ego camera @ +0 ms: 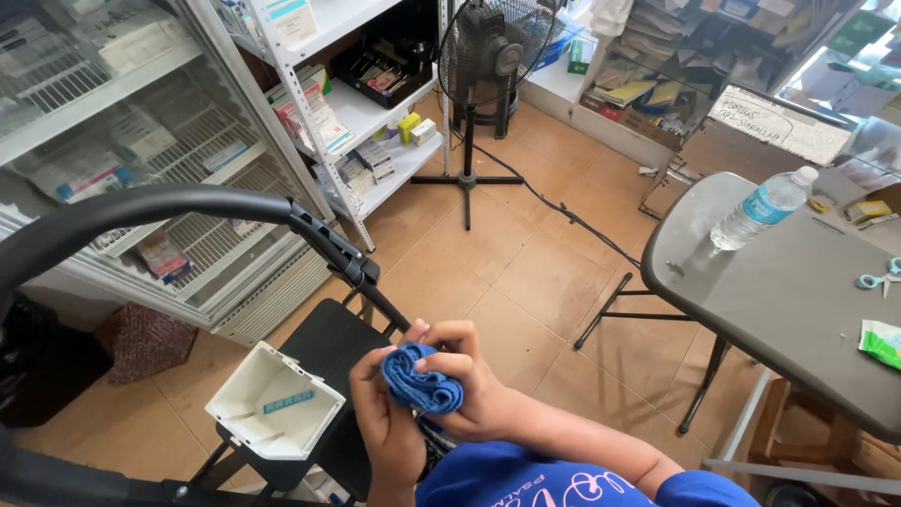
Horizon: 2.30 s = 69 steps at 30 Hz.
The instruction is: The person wipes out small white bins with a blue cloth and places blister packs of medication inside the bins.
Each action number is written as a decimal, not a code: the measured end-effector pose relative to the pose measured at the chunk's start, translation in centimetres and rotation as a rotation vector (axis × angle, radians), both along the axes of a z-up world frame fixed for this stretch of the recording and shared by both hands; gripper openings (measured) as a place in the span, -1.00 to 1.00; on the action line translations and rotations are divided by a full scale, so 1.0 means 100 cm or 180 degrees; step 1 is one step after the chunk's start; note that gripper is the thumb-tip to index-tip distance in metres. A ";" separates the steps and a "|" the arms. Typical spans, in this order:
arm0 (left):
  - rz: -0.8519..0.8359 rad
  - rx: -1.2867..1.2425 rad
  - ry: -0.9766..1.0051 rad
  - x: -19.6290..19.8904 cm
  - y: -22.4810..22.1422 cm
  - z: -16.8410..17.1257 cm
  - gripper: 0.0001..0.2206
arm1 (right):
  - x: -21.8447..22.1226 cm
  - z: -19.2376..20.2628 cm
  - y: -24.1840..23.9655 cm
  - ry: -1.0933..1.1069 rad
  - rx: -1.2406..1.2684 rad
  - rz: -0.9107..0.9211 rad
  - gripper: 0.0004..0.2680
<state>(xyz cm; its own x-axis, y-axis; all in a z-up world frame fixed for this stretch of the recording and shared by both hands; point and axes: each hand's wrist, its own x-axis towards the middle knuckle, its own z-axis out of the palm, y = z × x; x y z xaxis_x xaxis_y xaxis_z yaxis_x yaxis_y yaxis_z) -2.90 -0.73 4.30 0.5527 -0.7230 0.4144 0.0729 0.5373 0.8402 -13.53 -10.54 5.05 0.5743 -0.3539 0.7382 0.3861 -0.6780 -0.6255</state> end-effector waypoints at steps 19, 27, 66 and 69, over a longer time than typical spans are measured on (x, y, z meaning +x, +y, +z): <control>0.0324 0.1643 -0.0128 -0.004 0.007 -0.006 -0.61 | -0.023 0.007 -0.021 -0.0155 -0.0327 -0.1241 -0.58; 0.0078 0.0923 -0.0746 -0.009 0.012 -0.007 -0.68 | -0.012 0.004 -0.025 -0.0546 -0.0850 -0.0708 -0.55; 0.0855 0.0295 -0.0037 0.023 -0.009 0.004 -0.81 | -0.012 -0.005 -0.024 -0.0629 -0.0353 0.0054 -0.64; 0.0822 0.0433 -0.0117 0.017 -0.008 0.005 -0.82 | -0.008 0.007 -0.026 -0.0683 -0.0551 -0.0261 -0.63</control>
<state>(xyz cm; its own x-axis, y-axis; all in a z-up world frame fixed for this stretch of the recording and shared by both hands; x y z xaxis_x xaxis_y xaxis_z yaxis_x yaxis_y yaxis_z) -1.19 -1.57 4.84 0.7121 -0.6106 0.3466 -0.0835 0.4164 0.9053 -14.32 -13.09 5.75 0.3733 -0.2508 0.8932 0.4367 -0.8020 -0.4077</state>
